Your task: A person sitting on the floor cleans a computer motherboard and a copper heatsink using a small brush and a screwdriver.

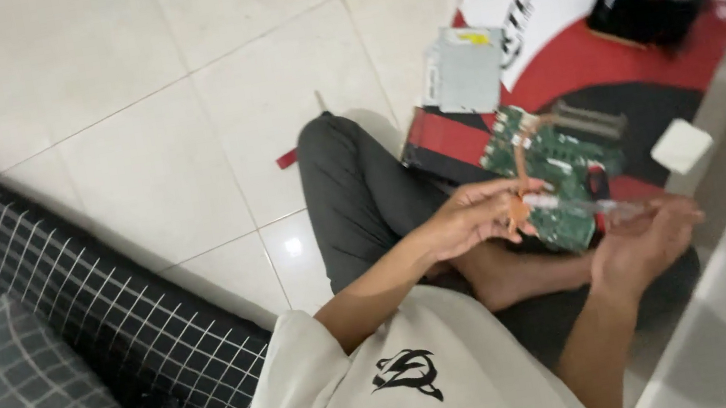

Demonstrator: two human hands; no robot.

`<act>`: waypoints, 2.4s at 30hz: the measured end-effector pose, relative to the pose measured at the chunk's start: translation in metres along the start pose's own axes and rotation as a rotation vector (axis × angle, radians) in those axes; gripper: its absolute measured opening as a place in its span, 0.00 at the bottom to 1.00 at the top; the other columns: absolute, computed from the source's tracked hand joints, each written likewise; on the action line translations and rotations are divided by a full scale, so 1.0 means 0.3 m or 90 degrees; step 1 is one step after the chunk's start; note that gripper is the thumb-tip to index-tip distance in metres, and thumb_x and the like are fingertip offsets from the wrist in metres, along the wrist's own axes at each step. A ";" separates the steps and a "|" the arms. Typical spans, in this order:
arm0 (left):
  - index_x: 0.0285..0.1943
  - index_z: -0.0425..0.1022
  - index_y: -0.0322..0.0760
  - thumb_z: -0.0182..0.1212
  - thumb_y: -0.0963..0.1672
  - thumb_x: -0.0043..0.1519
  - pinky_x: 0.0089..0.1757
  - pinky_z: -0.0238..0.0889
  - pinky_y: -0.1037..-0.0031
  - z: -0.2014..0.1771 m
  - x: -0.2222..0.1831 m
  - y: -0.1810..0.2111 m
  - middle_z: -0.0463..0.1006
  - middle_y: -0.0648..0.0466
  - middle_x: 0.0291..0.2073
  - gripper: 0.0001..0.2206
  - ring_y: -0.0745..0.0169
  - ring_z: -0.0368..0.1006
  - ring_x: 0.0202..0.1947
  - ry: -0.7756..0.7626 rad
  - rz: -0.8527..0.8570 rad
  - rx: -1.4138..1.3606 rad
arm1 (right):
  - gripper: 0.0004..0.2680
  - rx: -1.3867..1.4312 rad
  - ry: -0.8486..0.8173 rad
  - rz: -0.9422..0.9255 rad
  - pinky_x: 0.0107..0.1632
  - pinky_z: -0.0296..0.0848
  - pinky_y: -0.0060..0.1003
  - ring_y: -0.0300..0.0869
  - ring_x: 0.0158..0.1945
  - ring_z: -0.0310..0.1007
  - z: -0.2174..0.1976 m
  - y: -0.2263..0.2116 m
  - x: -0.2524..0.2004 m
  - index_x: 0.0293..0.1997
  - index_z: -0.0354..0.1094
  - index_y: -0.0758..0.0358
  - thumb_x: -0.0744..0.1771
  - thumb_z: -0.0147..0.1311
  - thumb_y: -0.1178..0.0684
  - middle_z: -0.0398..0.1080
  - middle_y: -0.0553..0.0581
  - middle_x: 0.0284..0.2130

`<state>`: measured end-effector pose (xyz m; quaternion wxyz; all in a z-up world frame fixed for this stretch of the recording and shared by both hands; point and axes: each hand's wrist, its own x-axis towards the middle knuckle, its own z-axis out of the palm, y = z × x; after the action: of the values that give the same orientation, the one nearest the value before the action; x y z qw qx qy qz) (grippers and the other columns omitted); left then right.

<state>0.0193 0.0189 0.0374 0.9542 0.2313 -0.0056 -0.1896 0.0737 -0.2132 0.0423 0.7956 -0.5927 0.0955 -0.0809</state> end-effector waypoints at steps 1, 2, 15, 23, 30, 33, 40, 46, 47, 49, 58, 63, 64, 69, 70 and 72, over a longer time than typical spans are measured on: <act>0.73 0.65 0.26 0.58 0.41 0.72 0.43 0.77 0.75 -0.005 0.003 -0.001 0.81 0.43 0.50 0.21 0.57 0.81 0.46 0.005 0.017 0.009 | 0.14 0.009 -0.018 0.001 0.35 0.60 0.26 0.30 0.28 0.59 -0.001 0.012 0.002 0.39 0.58 0.52 0.72 0.43 0.34 0.60 0.44 0.27; 0.74 0.63 0.26 0.56 0.42 0.74 0.44 0.77 0.76 -0.010 0.000 -0.001 0.77 0.43 0.58 0.21 0.57 0.80 0.47 -0.006 0.001 -0.024 | 0.12 0.064 -0.053 0.042 0.33 0.60 0.23 0.29 0.27 0.59 -0.005 0.025 -0.007 0.39 0.58 0.52 0.72 0.48 0.37 0.61 0.44 0.27; 0.71 0.69 0.28 0.55 0.41 0.74 0.44 0.77 0.72 -0.040 0.002 -0.064 0.80 0.43 0.54 0.17 0.52 0.81 0.47 -0.013 0.005 -0.017 | 0.13 0.060 -0.008 -0.005 0.33 0.56 0.30 0.31 0.25 0.52 0.000 -0.023 0.041 0.39 0.58 0.52 0.72 0.49 0.36 0.55 0.45 0.23; 0.65 0.70 0.22 0.53 0.41 0.72 0.38 0.82 0.61 0.088 -0.014 -0.050 0.81 0.32 0.44 0.16 0.37 0.82 0.39 0.008 0.002 0.060 | 0.13 -0.020 0.126 -0.114 0.23 0.66 0.33 0.43 0.20 0.66 -0.095 0.054 0.058 0.35 0.63 0.62 0.72 0.53 0.43 0.62 0.57 0.21; 0.64 0.68 0.17 0.49 0.39 0.70 0.32 0.82 0.66 -0.002 -0.003 -0.075 0.80 0.30 0.45 0.16 0.46 0.83 0.32 0.051 0.043 0.190 | 0.15 0.037 0.237 -0.131 0.26 0.64 0.29 0.40 0.20 0.63 -0.041 -0.105 0.043 0.39 0.60 0.55 0.70 0.47 0.34 0.59 0.54 0.18; 0.62 0.69 0.17 0.48 0.39 0.70 0.30 0.81 0.65 -0.006 0.004 -0.057 0.79 0.29 0.43 0.15 0.47 0.82 0.31 0.050 0.044 0.226 | 0.15 -0.070 0.184 -0.189 0.24 0.67 0.33 0.42 0.20 0.65 -0.096 -0.055 0.058 0.37 0.60 0.61 0.72 0.47 0.38 0.62 0.60 0.19; 0.60 0.72 0.16 0.54 0.34 0.67 0.36 0.82 0.57 0.110 0.005 -0.047 0.81 0.30 0.40 0.13 0.43 0.83 0.33 0.080 0.053 0.238 | 0.15 -0.055 0.188 -0.205 0.24 0.66 0.31 0.41 0.18 0.63 -0.126 -0.061 0.102 0.37 0.58 0.60 0.73 0.42 0.39 0.61 0.58 0.17; 0.58 0.74 0.16 0.55 0.33 0.66 0.35 0.81 0.58 0.118 -0.013 -0.041 0.82 0.32 0.40 0.12 0.43 0.82 0.36 0.053 0.090 0.317 | 0.13 -0.049 0.171 -0.277 0.26 0.64 0.28 0.37 0.19 0.60 -0.137 -0.109 0.131 0.36 0.58 0.58 0.74 0.44 0.42 0.58 0.53 0.15; 0.58 0.74 0.17 0.56 0.33 0.65 0.34 0.81 0.57 0.118 -0.009 -0.051 0.81 0.31 0.40 0.13 0.43 0.81 0.36 0.037 0.111 0.340 | 0.12 -0.045 0.143 -0.292 0.25 0.64 0.30 0.38 0.19 0.61 -0.127 -0.089 0.125 0.35 0.58 0.59 0.73 0.47 0.45 0.60 0.54 0.16; 0.59 0.74 0.17 0.57 0.33 0.65 0.33 0.81 0.56 0.121 -0.013 -0.043 0.81 0.30 0.40 0.13 0.42 0.81 0.35 0.020 0.128 0.363 | 0.11 -0.040 0.119 -0.307 0.24 0.64 0.31 0.39 0.18 0.62 -0.125 -0.070 0.117 0.35 0.58 0.60 0.73 0.49 0.48 0.62 0.55 0.17; 0.63 0.73 0.25 0.56 0.36 0.68 0.47 0.80 0.72 0.156 -0.053 0.026 0.82 0.44 0.47 0.14 0.63 0.79 0.38 0.018 -0.007 0.387 | 0.03 0.038 0.056 -0.200 0.29 0.56 0.28 0.35 0.23 0.54 -0.119 -0.111 0.086 0.38 0.56 0.56 0.70 0.43 0.59 0.64 0.54 0.27; 0.63 0.74 0.27 0.56 0.35 0.68 0.38 0.78 0.79 0.144 -0.068 0.073 0.83 0.45 0.45 0.14 0.59 0.83 0.37 -0.002 0.052 0.448 | 0.08 -0.007 0.045 -0.258 0.34 0.53 0.29 0.33 0.26 0.51 -0.124 -0.196 0.107 0.39 0.56 0.55 0.74 0.44 0.50 0.55 0.48 0.21; 0.63 0.74 0.27 0.56 0.35 0.68 0.38 0.78 0.79 0.152 -0.062 0.063 0.83 0.45 0.45 0.14 0.59 0.83 0.37 0.000 0.053 0.448 | 0.08 -0.007 0.043 -0.256 0.34 0.53 0.29 0.33 0.26 0.51 -0.122 -0.175 0.107 0.39 0.56 0.55 0.74 0.44 0.50 0.55 0.48 0.21; 0.57 0.77 0.22 0.59 0.34 0.64 0.29 0.77 0.64 0.161 -0.031 0.024 0.82 0.36 0.34 0.12 0.57 0.79 0.34 -0.011 0.211 0.466 | 0.11 -0.055 0.094 -0.316 0.23 0.62 0.30 0.40 0.18 0.60 -0.127 -0.090 0.117 0.32 0.59 0.65 0.73 0.48 0.53 0.62 0.60 0.16; 0.57 0.77 0.22 0.59 0.34 0.64 0.29 0.77 0.64 0.149 -0.038 0.034 0.82 0.36 0.34 0.12 0.57 0.79 0.34 -0.009 0.211 0.466 | 0.11 -0.055 0.093 -0.314 0.23 0.62 0.30 0.40 0.18 0.60 -0.154 -0.104 0.130 0.32 0.59 0.65 0.73 0.48 0.53 0.62 0.60 0.16; 0.56 0.76 0.18 0.57 0.34 0.64 0.33 0.80 0.57 0.120 -0.055 0.058 0.81 0.34 0.33 0.12 0.45 0.83 0.32 0.020 0.149 0.347 | 0.12 -0.009 0.184 -0.282 0.24 0.58 0.28 0.37 0.19 0.55 -0.201 -0.126 0.158 0.31 0.58 0.57 0.73 0.50 0.49 0.58 0.52 0.16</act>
<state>0.0067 0.0234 0.0785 0.8723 0.4796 -0.0683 -0.0665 0.1042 -0.2915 0.0591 0.7325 -0.5869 0.0767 -0.3364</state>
